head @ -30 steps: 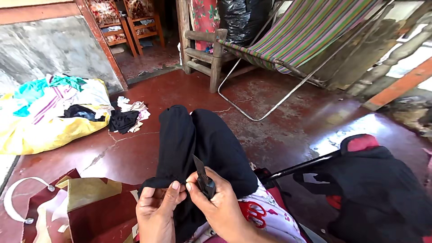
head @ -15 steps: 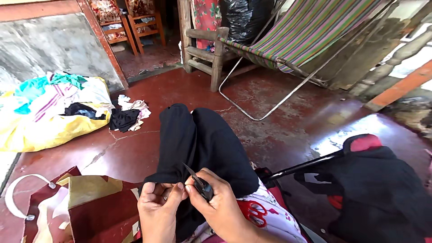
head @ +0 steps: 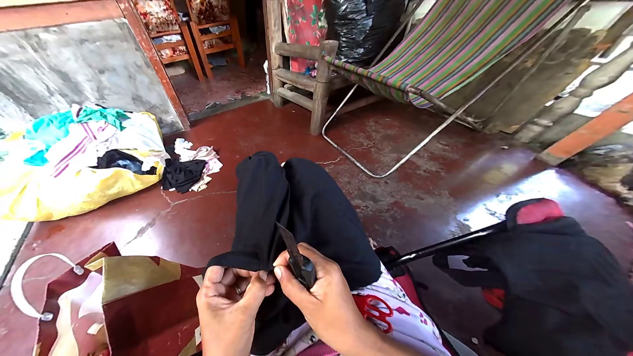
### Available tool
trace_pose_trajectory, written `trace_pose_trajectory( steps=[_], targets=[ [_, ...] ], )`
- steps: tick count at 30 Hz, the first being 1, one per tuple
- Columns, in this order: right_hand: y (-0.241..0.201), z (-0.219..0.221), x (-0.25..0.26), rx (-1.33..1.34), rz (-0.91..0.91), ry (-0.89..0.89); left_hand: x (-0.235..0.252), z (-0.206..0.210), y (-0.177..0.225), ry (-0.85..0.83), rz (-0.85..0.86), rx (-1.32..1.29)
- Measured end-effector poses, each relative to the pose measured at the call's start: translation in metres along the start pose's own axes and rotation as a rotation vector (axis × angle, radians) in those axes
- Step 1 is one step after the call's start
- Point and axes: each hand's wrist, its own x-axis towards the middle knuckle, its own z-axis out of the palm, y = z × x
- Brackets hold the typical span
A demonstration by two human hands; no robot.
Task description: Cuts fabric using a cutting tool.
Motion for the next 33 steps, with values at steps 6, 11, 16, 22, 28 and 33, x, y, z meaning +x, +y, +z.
trace_pose_trajectory(
  steps=[6, 11, 16, 22, 28, 33],
  targets=[
    [-0.0008, -0.0018, 0.0003, 0.001, 0.02, -0.003, -0.0023, 0.001, 0.0017, -0.026, -0.105, -0.049],
    [0.0001, -0.002, -0.0004, -0.01, -0.014, 0.0, -0.0023, 0.0015, 0.0018, -0.006, -0.133, -0.106],
    [0.0029, -0.0013, -0.002, -0.087, -0.08, -0.039, -0.001, 0.0039, 0.0031, 0.036, -0.164, -0.101],
    [0.0074, -0.0035, -0.0058, -0.241, -0.121, -0.078, 0.0014, 0.0039, 0.0037, 0.048, -0.216, -0.072],
    [0.0084, -0.0044, -0.0063, -0.289, -0.146, -0.081, 0.0027, 0.0016, 0.0031, 0.04, -0.23, -0.089],
    [0.0091, -0.0045, -0.0067, -0.28, -0.136, -0.08, 0.0037, -0.0013, 0.0031, 0.008, -0.213, -0.071]
  ],
)
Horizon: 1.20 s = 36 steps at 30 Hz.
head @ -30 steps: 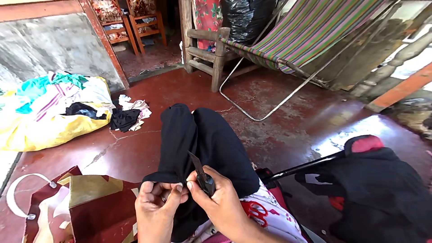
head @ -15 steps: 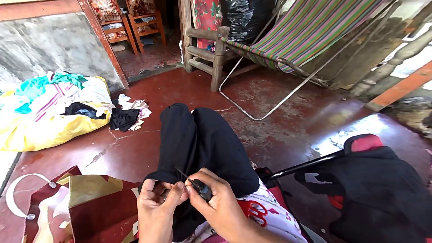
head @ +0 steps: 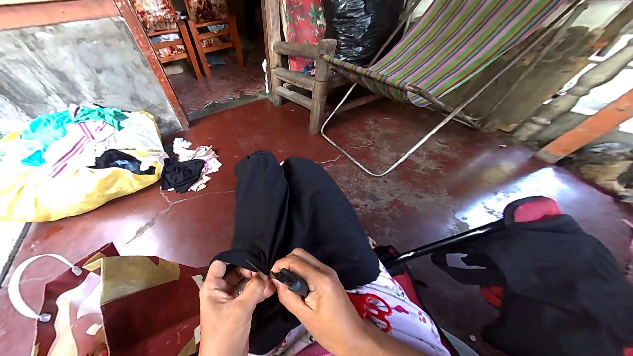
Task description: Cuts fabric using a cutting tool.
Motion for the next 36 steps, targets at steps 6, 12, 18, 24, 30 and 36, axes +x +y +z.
trace_pose_trajectory(
  steps=[6, 12, 18, 24, 30, 36],
  targets=[
    [0.0, 0.0, 0.0, 0.007, 0.009, 0.001, 0.0, -0.003, 0.0, -0.033, 0.036, 0.059],
    [0.001, 0.0, 0.0, 0.008, 0.003, 0.01, 0.001, -0.005, 0.002, -0.065, 0.015, 0.061],
    [0.001, -0.001, 0.0, -0.013, 0.0, -0.004, 0.002, -0.006, 0.003, -0.076, 0.01, 0.086],
    [0.002, -0.001, -0.002, -0.056, -0.019, -0.029, 0.005, -0.012, 0.0, -0.106, 0.028, 0.121],
    [0.0, -0.001, 0.003, -0.031, 0.024, -0.014, 0.005, -0.012, 0.005, -0.094, 0.102, 0.18],
    [-0.002, 0.001, 0.008, 0.02, 0.035, -0.016, 0.008, -0.017, 0.009, -0.111, 0.01, 0.11]
  ],
)
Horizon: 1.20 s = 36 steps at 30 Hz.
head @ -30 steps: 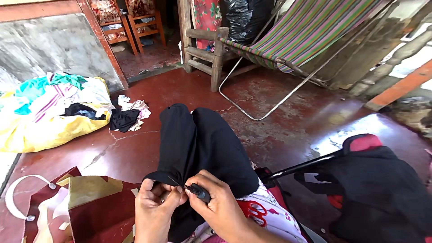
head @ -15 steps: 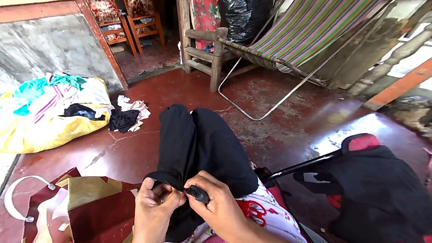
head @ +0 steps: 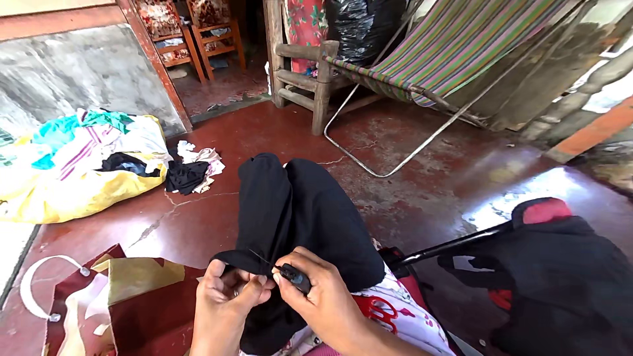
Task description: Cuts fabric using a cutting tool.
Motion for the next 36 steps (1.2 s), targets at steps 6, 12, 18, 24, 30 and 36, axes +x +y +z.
trace_pose_trajectory(
  steps=[6, 12, 18, 24, 30, 36],
  targets=[
    [0.0, -0.001, -0.001, 0.024, 0.006, 0.001, -0.001, 0.001, 0.001, -0.013, -0.067, -0.075],
    [0.0, -0.001, -0.002, -0.039, -0.03, -0.012, -0.002, 0.006, 0.001, 0.029, -0.085, -0.105],
    [0.001, -0.001, -0.004, -0.095, -0.07, -0.037, -0.001, 0.008, -0.002, 0.067, -0.087, -0.097],
    [0.002, -0.001, -0.004, -0.11, -0.08, -0.038, 0.001, 0.005, -0.003, 0.068, -0.095, -0.101],
    [0.001, -0.002, -0.003, -0.125, -0.091, -0.048, 0.003, 0.002, -0.004, 0.046, -0.188, -0.206],
    [0.001, -0.001, -0.004, -0.13, -0.077, -0.048, 0.003, 0.007, -0.01, 0.102, -0.161, -0.235]
  ],
)
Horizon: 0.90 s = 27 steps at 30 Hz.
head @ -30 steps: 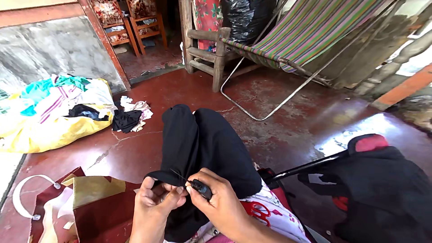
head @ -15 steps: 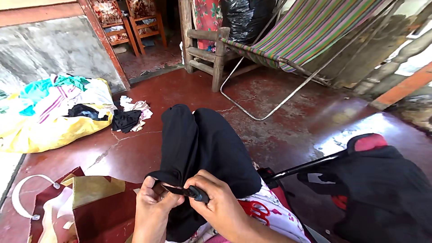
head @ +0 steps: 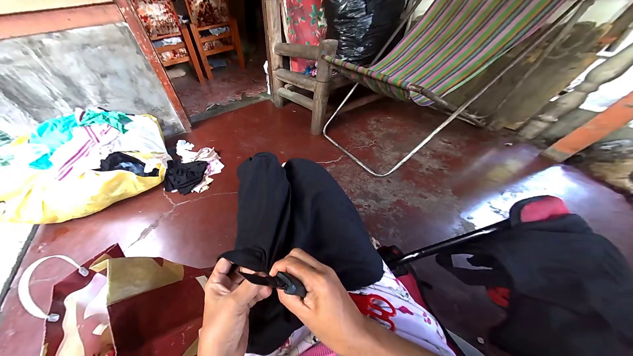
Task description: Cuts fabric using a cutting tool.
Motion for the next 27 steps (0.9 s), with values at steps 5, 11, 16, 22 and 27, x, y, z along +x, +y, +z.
trace_pose_trajectory(
  steps=[5, 11, 16, 22, 27],
  targets=[
    [-0.002, 0.0, 0.004, 0.053, 0.087, -0.004, 0.0, -0.001, 0.003, -0.022, 0.084, 0.069],
    [-0.007, 0.003, 0.011, 0.12, 0.115, -0.004, -0.003, -0.005, 0.013, -0.013, 0.163, 0.152],
    [-0.019, -0.009, 0.003, 0.234, 0.231, -0.12, -0.001, -0.01, 0.023, 0.042, 0.191, 0.155],
    [-0.038, -0.023, -0.007, 0.215, 0.278, -0.316, -0.001, -0.005, 0.022, 0.064, 0.273, 0.15],
    [-0.041, -0.02, -0.007, 0.096, 0.245, -0.315, 0.0, -0.008, 0.021, 0.063, 0.326, 0.134]
  ],
)
